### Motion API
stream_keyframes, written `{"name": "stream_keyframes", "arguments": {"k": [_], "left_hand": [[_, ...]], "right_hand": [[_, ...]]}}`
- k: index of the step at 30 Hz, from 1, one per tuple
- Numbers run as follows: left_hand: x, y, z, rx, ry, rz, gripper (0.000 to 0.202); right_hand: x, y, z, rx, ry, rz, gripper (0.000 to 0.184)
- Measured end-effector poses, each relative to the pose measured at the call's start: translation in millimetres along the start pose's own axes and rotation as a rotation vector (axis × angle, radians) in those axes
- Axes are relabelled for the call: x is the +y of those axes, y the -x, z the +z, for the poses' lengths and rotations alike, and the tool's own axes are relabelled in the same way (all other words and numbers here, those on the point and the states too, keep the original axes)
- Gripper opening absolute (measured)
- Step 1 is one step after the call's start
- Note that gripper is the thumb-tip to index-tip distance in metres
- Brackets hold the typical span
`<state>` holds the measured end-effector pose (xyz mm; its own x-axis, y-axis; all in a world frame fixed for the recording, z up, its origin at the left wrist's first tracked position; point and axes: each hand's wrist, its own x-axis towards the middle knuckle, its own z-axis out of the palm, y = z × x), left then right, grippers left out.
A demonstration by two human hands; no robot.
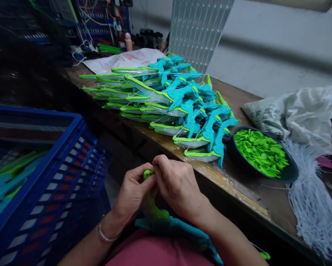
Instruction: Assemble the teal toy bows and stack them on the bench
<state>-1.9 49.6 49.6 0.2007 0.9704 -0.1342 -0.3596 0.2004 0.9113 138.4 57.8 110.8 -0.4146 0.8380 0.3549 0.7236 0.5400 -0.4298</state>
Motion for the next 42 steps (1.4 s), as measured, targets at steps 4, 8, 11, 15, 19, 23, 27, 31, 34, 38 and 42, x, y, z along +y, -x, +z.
{"name": "stream_keyframes", "arguments": {"k": [4, 8, 11, 15, 19, 23, 27, 31, 34, 38, 42], "left_hand": [[-3.4, -0.3, -2.9, 0.045, -0.004, -0.028, 0.020], [-4.1, -2.4, -8.4, 0.010, 0.021, 0.005, 0.020], [-4.0, -3.2, -10.6, -0.030, 0.045, 0.007, 0.020], [-6.8, -1.9, -10.9, -0.048, 0.065, -0.013, 0.019], [-9.7, -2.1, -9.2, -0.021, 0.069, -0.030, 0.021], [-9.3, -4.2, -7.0, -0.008, 0.054, -0.046, 0.023], [-10.5, -4.4, -8.2, -0.031, 0.005, -0.015, 0.026], [-14.8, -3.5, -11.6, 0.008, -0.040, 0.014, 0.023], [-17.0, -3.2, -12.8, 0.028, -0.074, 0.022, 0.021], [-18.6, -2.8, -12.3, 0.047, -0.081, 0.018, 0.018], [-19.0, -4.6, -12.6, 0.048, -0.021, -0.007, 0.017]], "right_hand": [[1.8, 0.0, 2.2, -0.016, -0.046, 0.011, 0.022], [9.6, 8.7, 2.3, -0.022, -0.353, 0.129, 0.017], [15.0, 16.6, 7.7, 0.011, -0.560, 0.199, 0.012], [15.4, 22.7, 18.5, -0.004, -0.891, 0.370, 0.014], [12.1, 24.6, 24.1, 0.054, -0.830, 0.379, 0.016], [11.5, 25.7, 27.6, 0.145, -0.737, 0.342, 0.018], [15.8, 27.4, 31.3, 0.032, -0.864, 0.424, 0.020], [15.4, 30.0, 35.0, 0.013, -0.828, 0.444, 0.023], [10.3, 32.6, 38.4, 0.096, -0.697, 0.388, 0.024], [7.3, 37.4, 45.1, 0.150, -0.571, 0.245, 0.018], [12.3, 39.8, 53.0, 0.230, -0.400, 0.111, 0.012]]}}
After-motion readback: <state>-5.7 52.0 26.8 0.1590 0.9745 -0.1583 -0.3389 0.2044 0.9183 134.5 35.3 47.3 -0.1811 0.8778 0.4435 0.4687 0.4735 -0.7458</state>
